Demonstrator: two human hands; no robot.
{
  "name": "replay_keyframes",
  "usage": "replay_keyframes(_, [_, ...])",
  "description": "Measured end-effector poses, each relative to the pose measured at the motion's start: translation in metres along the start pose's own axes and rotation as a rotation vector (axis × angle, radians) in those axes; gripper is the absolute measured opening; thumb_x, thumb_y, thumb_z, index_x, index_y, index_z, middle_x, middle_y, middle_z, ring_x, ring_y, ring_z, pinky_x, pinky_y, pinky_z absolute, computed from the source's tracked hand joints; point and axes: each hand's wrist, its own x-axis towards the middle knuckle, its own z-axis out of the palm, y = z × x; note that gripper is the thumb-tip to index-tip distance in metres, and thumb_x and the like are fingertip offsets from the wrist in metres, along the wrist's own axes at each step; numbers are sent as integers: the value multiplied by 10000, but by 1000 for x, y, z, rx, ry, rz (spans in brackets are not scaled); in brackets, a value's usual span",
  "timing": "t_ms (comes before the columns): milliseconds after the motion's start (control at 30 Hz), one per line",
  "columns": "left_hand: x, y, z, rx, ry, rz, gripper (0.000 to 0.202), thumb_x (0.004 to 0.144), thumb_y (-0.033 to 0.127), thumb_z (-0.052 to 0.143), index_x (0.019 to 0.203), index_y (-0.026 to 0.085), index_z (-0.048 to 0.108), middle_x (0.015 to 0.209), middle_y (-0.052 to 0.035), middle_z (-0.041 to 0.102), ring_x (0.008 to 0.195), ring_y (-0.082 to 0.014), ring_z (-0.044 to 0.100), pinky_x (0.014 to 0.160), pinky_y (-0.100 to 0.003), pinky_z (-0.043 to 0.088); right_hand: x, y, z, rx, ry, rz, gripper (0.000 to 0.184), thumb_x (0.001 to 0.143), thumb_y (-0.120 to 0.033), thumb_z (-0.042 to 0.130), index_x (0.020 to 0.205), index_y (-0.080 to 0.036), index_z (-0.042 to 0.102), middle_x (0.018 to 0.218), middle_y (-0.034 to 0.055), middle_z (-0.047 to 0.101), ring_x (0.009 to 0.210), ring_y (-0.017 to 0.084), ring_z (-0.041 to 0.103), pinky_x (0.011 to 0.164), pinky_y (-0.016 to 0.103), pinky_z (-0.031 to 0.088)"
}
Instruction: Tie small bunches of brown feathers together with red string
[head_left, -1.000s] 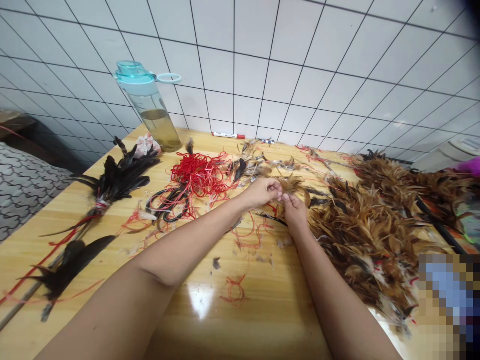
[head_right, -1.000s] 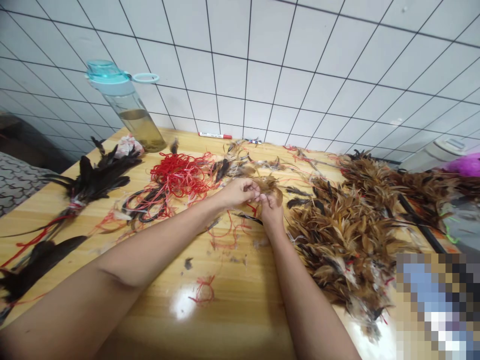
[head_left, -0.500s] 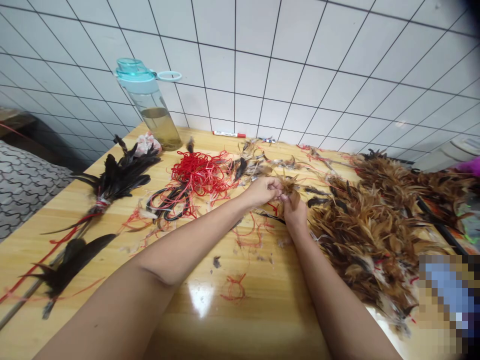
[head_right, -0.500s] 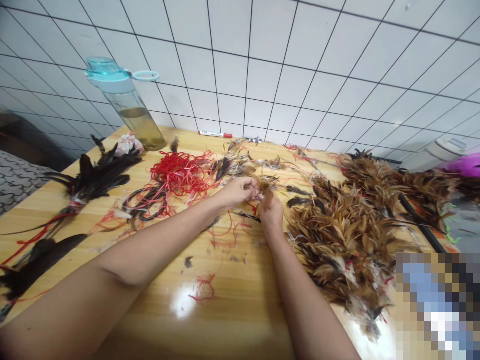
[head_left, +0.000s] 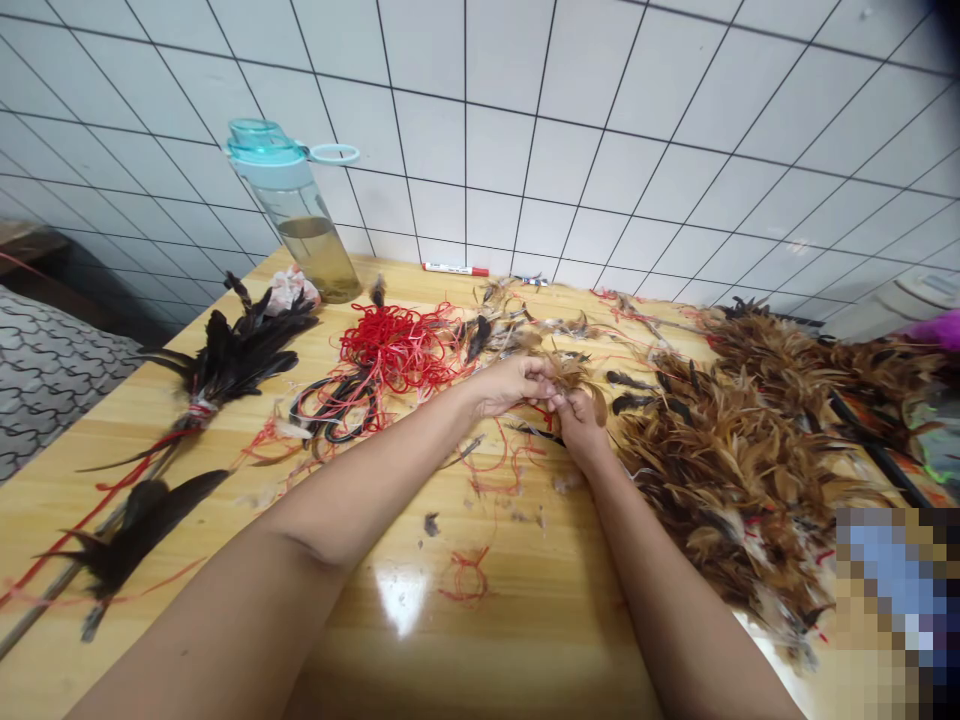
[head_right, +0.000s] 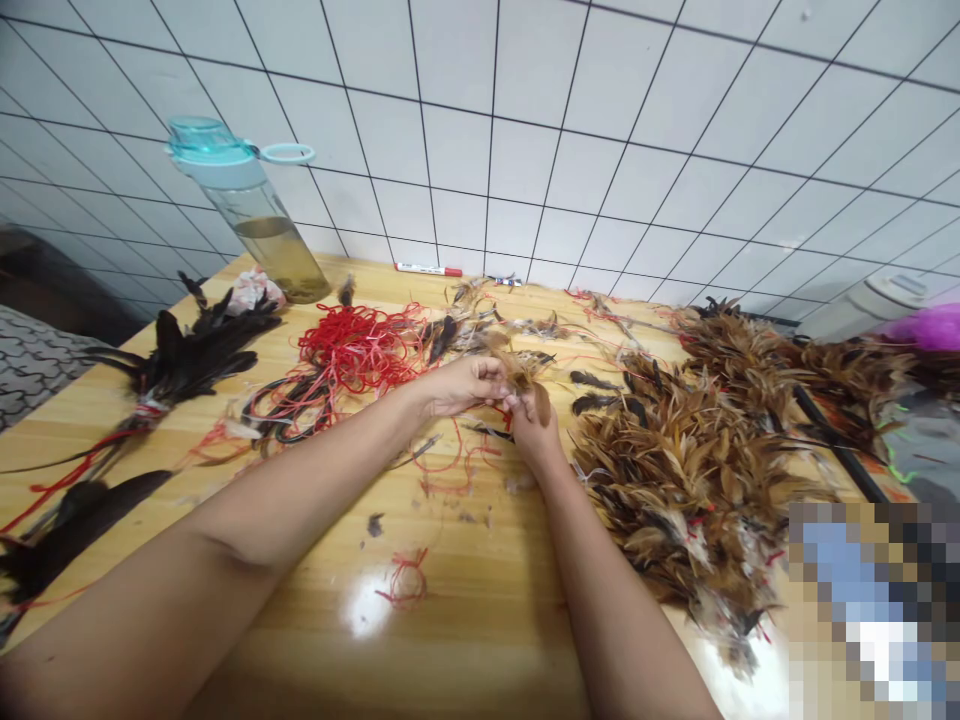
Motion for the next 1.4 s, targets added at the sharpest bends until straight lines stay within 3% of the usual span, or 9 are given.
replay_keyframes(133, [-1,1,-1,-18,-35,6,382,582,257,842,785,103,557,683,-52,679,640,-126,655,578,-209,365,-3,0,0,31,-7,26,341,833,-507,432,628,-241,494,633,15,512,634,180,480,647,340,445])
replay_keyframes(333, [1,0,4,-43,2,24,367,615,277,828,780,98,553,660,-37,660,607,-86,611,582,-201,382,0,7,3,160,19,42,361,819,-520,446,623,-220,484,641,-3,493,661,159,481,671,316,435])
replay_keyframes(567, [3,-1,11,71,123,78,284,651,260,772,759,106,560,664,-18,651,534,-41,512,523,-178,360,3,10,5,251,143,163,396,771,-589,498,640,-215,510,606,-16,516,622,148,488,639,299,441])
replay_keyframes(700, [2,2,20,232,221,147,121,711,181,668,752,116,576,658,-5,642,552,-47,514,560,-179,394,4,8,5,261,188,188,398,759,-583,515,668,-199,564,654,2,575,647,148,508,672,301,449])
replay_keyframes(800, [1,6,23,470,282,195,27,717,122,603,739,130,591,667,8,643,610,-70,549,613,-192,418,3,5,4,219,228,209,379,754,-553,540,666,-187,586,653,9,591,659,151,510,668,291,443])
replay_keyframes(967, [-3,9,27,966,394,293,59,731,118,576,716,149,624,677,-7,624,636,-108,527,634,-232,397,2,2,6,113,289,190,367,751,-530,537,559,-220,487,572,0,524,616,155,473,603,280,416])
replay_keyframes(1133, [-9,10,35,1316,331,381,193,829,142,472,738,139,642,799,-100,636,785,-187,577,756,-298,428,0,-1,3,43,284,164,298,765,-486,510,617,-228,531,605,20,571,637,182,508,604,295,421])
replay_keyframes(1267, [-10,12,39,1388,299,362,234,854,175,456,724,132,645,806,-117,626,779,-202,577,753,-310,436,-2,-1,1,-18,284,142,248,796,-431,483,684,-227,568,665,26,617,706,197,547,654,300,439])
replay_keyframes(1400, [-7,17,34,1266,343,281,173,802,211,561,657,145,629,689,-65,609,700,-178,555,692,-282,418,-2,-1,2,-196,222,58,192,820,-359,456,779,-222,585,768,59,633,768,213,551,685,306,416])
